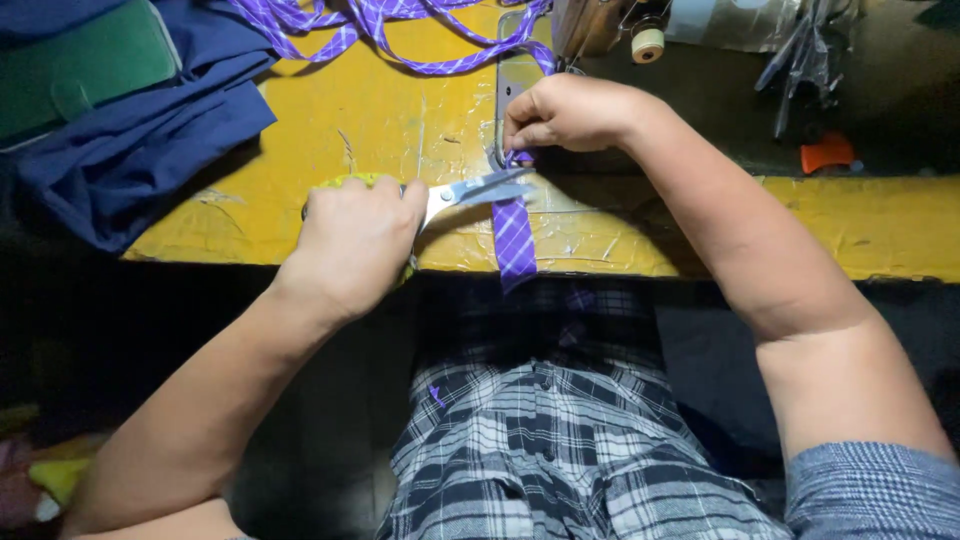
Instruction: Sewing and cutting purple fabric straps using an industrial sewing machine and scissors.
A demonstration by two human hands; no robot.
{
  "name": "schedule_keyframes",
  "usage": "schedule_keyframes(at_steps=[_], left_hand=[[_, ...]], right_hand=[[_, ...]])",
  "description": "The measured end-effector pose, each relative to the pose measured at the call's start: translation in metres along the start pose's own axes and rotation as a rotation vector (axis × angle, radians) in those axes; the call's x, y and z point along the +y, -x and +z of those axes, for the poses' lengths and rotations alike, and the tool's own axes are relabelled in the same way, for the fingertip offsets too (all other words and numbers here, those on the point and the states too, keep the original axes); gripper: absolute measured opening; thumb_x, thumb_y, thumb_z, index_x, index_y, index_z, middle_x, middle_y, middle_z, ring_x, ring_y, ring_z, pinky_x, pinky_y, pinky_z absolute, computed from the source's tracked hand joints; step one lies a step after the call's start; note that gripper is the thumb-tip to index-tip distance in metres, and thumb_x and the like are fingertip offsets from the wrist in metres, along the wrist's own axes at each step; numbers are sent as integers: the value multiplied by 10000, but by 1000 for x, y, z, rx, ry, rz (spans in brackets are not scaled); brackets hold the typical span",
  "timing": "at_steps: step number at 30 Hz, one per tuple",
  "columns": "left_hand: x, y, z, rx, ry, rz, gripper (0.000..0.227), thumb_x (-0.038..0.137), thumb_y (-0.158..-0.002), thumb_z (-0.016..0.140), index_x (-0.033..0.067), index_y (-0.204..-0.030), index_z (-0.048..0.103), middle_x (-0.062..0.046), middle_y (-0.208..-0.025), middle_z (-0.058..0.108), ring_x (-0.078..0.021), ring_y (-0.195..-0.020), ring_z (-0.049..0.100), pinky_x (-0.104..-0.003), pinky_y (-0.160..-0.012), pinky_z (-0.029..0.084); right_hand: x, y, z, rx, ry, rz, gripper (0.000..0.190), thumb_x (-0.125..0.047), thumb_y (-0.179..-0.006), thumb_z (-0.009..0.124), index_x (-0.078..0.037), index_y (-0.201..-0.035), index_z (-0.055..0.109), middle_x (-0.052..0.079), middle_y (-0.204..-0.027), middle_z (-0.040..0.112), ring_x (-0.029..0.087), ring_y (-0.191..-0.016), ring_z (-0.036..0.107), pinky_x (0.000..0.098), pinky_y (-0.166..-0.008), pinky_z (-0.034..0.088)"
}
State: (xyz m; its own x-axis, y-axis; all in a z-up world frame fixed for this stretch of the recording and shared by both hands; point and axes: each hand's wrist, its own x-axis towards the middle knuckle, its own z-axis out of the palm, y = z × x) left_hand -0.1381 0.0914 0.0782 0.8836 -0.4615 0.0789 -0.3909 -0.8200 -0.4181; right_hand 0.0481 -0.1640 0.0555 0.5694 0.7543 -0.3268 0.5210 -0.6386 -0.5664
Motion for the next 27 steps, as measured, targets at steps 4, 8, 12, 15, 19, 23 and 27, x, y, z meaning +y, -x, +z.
schedule_keyframes(at_steps=[4,8,12,15,19,23,27], left_hand=[[-2,-8,16,-40,-2,-51,105,200,-861,658,228,-943,598,21,-751,665,-254,-608,717,-394,-430,498],[-15,-16,-10,-419,353,-28,249,124,-853,573,142,-1099,543,-100,-920,696,-426,-800,720,-583,-637,575],[-20,-19,-13,-515,436,-32,269,189,-835,565,155,-1099,524,-86,-1008,710,-413,-895,707,-573,-692,563],[-22,-22,-7,-505,441,-37,303,238,-814,613,152,-1091,524,-101,-1027,720,-422,-905,704,-573,-710,560],[-22,-26,-7,-568,470,-71,320,228,-787,640,169,-1084,537,-105,-1013,723,-412,-921,704,-559,-721,555],[-22,-29,-9,-567,500,-84,341,215,-764,664,161,-1077,539,-119,-1023,725,-418,-942,701,-556,-755,551],[-20,-30,-7,-566,499,-82,361,214,-759,669,148,-1085,531,-121,-1034,724,-415,-957,700,-560,-747,554]], right_hand=[[10,-6,-4,-33,-47,35,121,-239,-1005,683,-168,-1058,766,-60,-977,768,90,-867,636,283,-792,452],[32,-13,-1,-24,-120,-96,172,-216,-1035,627,-152,-1097,774,-64,-960,744,62,-840,587,227,-803,443],[42,-15,3,-28,-203,-157,171,-200,-1047,623,-122,-1106,764,-42,-978,745,64,-862,595,227,-814,438],[46,-14,5,-30,-248,-162,157,-184,-1040,629,-116,-1100,758,-38,-964,738,63,-858,597,218,-807,439],[49,-12,7,-31,-295,-214,184,-180,-1056,588,-110,-1102,751,-30,-978,736,65,-868,610,212,-823,446],[56,-14,13,-23,-468,-247,211,-138,-1080,519,-68,-1112,716,15,-1006,722,89,-902,636,224,-871,470],[48,-5,12,35,-488,-251,269,-232,-1103,490,-88,-1169,707,7,-1069,715,81,-950,626,213,-896,461]])
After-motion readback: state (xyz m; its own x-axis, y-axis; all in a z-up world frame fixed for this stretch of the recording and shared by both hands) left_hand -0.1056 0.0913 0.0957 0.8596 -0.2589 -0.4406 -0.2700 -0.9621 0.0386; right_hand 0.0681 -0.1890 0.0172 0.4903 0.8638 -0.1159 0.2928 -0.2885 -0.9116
